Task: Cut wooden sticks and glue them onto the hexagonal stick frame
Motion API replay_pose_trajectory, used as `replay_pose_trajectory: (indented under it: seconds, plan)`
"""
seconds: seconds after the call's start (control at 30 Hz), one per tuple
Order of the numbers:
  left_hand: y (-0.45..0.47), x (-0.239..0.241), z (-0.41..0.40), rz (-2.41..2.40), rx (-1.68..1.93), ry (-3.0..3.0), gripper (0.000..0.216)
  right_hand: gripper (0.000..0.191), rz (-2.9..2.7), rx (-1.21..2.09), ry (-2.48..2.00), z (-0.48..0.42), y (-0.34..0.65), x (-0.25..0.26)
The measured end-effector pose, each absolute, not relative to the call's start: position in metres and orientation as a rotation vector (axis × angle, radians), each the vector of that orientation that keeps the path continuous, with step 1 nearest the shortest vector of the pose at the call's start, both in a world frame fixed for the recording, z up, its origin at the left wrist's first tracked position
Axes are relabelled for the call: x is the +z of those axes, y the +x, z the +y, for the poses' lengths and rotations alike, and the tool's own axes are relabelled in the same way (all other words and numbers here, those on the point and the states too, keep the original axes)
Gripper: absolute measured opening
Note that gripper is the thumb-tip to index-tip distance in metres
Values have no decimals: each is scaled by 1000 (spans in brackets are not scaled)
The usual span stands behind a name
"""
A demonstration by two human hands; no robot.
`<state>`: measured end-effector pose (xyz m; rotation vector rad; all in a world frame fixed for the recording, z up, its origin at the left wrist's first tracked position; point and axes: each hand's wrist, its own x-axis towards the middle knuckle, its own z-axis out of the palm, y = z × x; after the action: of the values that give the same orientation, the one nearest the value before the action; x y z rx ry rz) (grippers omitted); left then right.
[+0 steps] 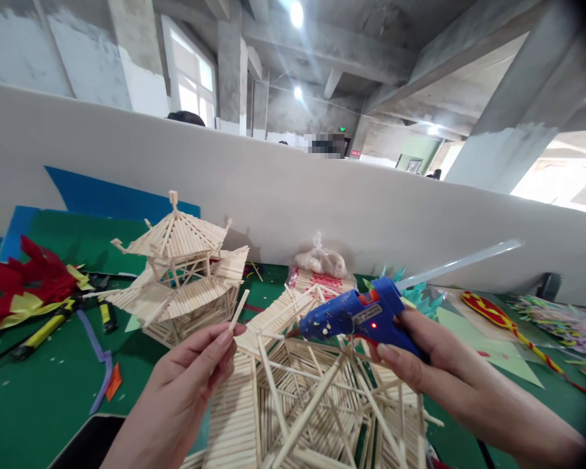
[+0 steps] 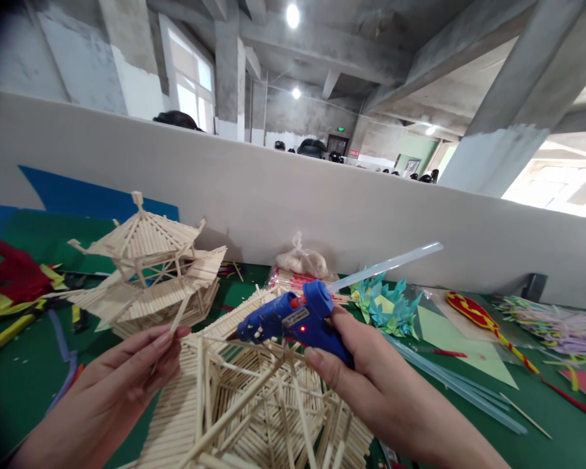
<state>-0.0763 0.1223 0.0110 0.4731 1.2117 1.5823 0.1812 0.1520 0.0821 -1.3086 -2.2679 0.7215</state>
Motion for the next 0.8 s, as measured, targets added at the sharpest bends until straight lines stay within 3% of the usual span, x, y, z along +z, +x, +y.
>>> replay_pose_trajectory:
  seconds: [0.47,0.8]
  plan:
    - [-74,13,121,1245,1593,412,36,33,-2234,857,-1347,149,189,82]
    - [-72,17,121,1266,1636,348,27,27,-2232,852,-1342,148,196,81]
